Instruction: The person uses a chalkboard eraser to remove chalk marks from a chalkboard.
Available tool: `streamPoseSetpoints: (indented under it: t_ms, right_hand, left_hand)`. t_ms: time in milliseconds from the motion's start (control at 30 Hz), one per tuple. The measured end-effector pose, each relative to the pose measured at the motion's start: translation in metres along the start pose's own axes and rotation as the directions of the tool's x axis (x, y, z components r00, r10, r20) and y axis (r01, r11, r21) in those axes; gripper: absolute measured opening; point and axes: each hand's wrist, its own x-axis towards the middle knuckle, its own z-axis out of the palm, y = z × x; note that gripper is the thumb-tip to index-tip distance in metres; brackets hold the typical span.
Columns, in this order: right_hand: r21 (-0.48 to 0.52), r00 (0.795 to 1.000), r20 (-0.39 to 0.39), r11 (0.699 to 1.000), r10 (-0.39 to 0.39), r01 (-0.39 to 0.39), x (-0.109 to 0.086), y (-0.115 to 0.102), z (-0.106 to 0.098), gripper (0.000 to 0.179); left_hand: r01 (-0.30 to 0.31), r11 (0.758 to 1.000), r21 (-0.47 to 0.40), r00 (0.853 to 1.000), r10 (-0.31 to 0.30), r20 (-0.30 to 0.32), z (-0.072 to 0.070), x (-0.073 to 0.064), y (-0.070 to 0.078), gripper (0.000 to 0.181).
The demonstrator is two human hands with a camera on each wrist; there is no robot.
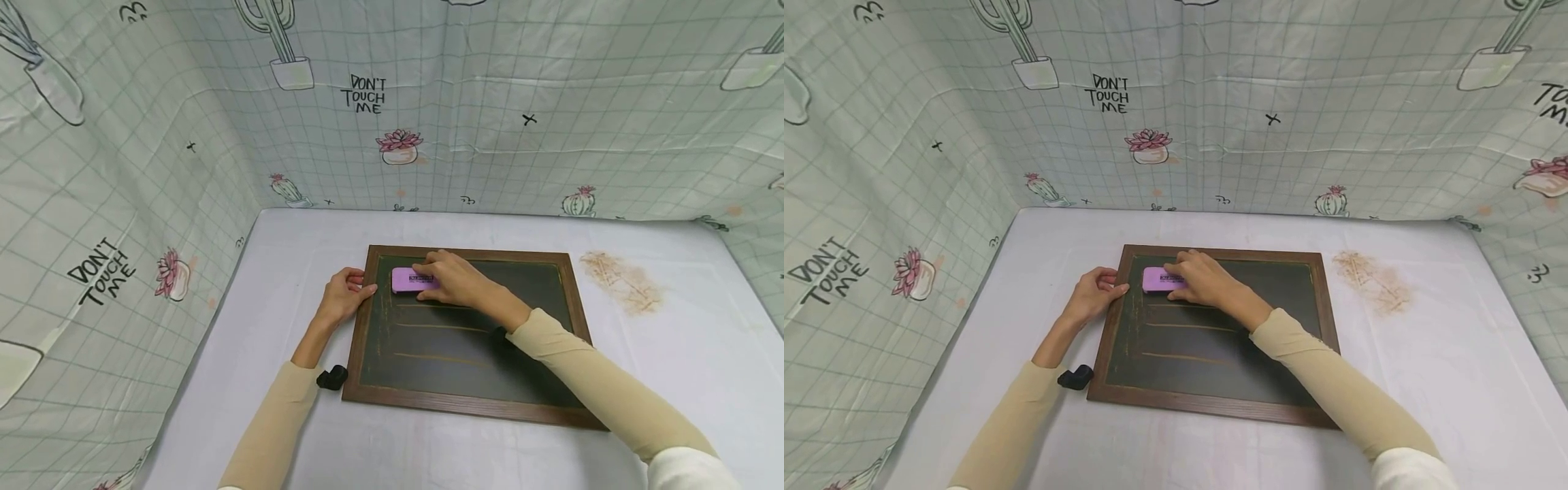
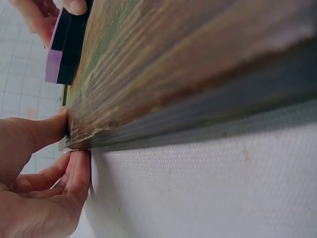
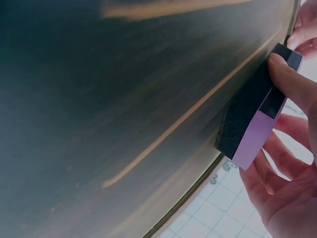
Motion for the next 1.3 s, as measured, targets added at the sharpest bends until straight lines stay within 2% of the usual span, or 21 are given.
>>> streamPoseSetpoints:
  t_ms: [633,1300]
  right_hand:
    - [-0.011,1.000,0.007,1.000,0.027,-0.027,-0.021,0.013,-0.009,0.060]
    - [-0.013,0.998,-0.001,0.998,0.068,-0.068,-0.052,0.029,-0.020,0.061]
  left_hand:
    - [-0.018,1.000,0.011,1.000,0.018,0.006,-0.002,0.001,0.000,0.043]
    - [0.009,1.000,0.003,1.000,-0.009,0.017,-0.002,0.001,0.001,0.045]
